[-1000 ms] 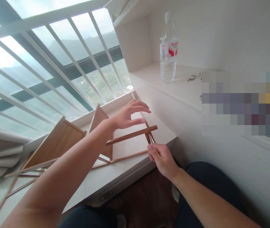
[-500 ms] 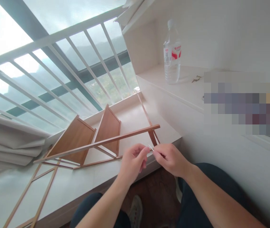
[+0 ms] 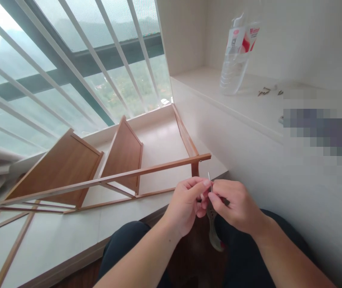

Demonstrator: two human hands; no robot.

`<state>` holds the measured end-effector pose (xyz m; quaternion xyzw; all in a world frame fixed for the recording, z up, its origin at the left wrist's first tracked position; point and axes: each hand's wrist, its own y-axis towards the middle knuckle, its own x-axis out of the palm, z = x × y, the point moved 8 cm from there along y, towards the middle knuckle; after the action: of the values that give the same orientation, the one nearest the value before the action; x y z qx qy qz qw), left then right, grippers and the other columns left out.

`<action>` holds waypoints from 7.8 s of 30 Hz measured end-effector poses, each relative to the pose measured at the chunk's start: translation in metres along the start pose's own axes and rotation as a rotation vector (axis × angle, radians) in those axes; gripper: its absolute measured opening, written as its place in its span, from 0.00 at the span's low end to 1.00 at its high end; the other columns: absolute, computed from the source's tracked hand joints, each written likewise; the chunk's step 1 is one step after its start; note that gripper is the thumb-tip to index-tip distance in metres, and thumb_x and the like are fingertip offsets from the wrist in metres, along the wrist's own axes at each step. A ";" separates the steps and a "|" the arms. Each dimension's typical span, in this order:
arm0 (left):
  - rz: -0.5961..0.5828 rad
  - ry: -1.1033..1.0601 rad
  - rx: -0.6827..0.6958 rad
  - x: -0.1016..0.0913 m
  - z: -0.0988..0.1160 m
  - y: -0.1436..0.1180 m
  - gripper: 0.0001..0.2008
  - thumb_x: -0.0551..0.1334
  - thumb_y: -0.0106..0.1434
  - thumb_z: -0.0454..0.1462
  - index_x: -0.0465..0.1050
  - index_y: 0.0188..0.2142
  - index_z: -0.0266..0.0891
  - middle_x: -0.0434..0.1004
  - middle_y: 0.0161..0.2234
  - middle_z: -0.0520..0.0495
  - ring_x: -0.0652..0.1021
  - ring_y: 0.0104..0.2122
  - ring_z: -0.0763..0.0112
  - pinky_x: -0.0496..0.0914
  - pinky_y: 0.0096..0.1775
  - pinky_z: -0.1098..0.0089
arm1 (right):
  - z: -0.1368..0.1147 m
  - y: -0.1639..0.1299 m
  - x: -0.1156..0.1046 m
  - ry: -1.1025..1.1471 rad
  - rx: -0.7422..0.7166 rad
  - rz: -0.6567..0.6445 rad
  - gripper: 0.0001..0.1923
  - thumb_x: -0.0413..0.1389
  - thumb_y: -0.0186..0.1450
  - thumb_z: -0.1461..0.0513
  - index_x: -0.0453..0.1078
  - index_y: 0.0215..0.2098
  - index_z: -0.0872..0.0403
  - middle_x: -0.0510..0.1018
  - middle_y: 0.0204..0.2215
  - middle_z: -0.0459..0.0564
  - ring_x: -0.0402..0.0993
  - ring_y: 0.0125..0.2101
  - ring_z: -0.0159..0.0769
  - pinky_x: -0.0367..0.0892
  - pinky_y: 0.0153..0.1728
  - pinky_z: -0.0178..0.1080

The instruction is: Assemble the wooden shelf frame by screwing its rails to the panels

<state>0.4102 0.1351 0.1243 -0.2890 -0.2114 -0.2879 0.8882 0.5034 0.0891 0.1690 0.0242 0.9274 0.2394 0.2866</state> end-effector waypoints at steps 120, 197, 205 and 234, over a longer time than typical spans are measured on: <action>0.049 -0.155 0.210 0.017 0.002 0.023 0.18 0.72 0.58 0.48 0.72 0.26 0.36 0.65 0.20 0.54 0.67 0.22 0.77 0.53 0.22 0.75 | 0.057 -0.003 0.001 0.623 0.170 0.477 0.17 0.57 0.71 0.52 0.67 0.27 0.51 0.70 0.19 0.43 0.69 0.19 0.34 0.66 0.18 0.36; 0.071 -0.159 0.212 0.012 0.008 0.026 0.12 0.73 0.56 0.42 0.79 0.31 0.34 0.60 0.19 0.57 0.62 0.20 0.80 0.54 0.21 0.77 | 0.034 0.002 -0.006 0.152 0.052 0.410 0.13 0.53 0.75 0.59 0.69 0.31 0.51 0.76 0.23 0.42 0.73 0.22 0.30 0.66 0.26 0.34; 0.082 -0.155 0.199 0.011 0.006 0.029 0.14 0.73 0.56 0.44 0.80 0.33 0.34 0.59 0.19 0.57 0.60 0.20 0.80 0.54 0.21 0.77 | 0.021 -0.003 -0.018 -0.050 -0.008 0.548 0.10 0.56 0.72 0.62 0.69 0.31 0.51 0.72 0.21 0.40 0.67 0.21 0.29 0.64 0.26 0.33; 0.069 -0.059 0.241 0.010 0.013 0.025 0.13 0.72 0.59 0.43 0.75 0.29 0.35 0.62 0.17 0.57 0.63 0.17 0.82 0.51 0.20 0.77 | 0.070 0.002 0.006 0.699 0.335 0.373 0.24 0.51 0.74 0.46 0.71 0.29 0.53 0.69 0.18 0.43 0.62 0.18 0.31 0.55 0.20 0.35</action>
<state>0.4306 0.1568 0.1297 -0.1957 -0.2603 -0.2209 0.9193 0.5361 0.1222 0.1157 0.1551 0.9745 0.1271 -0.1008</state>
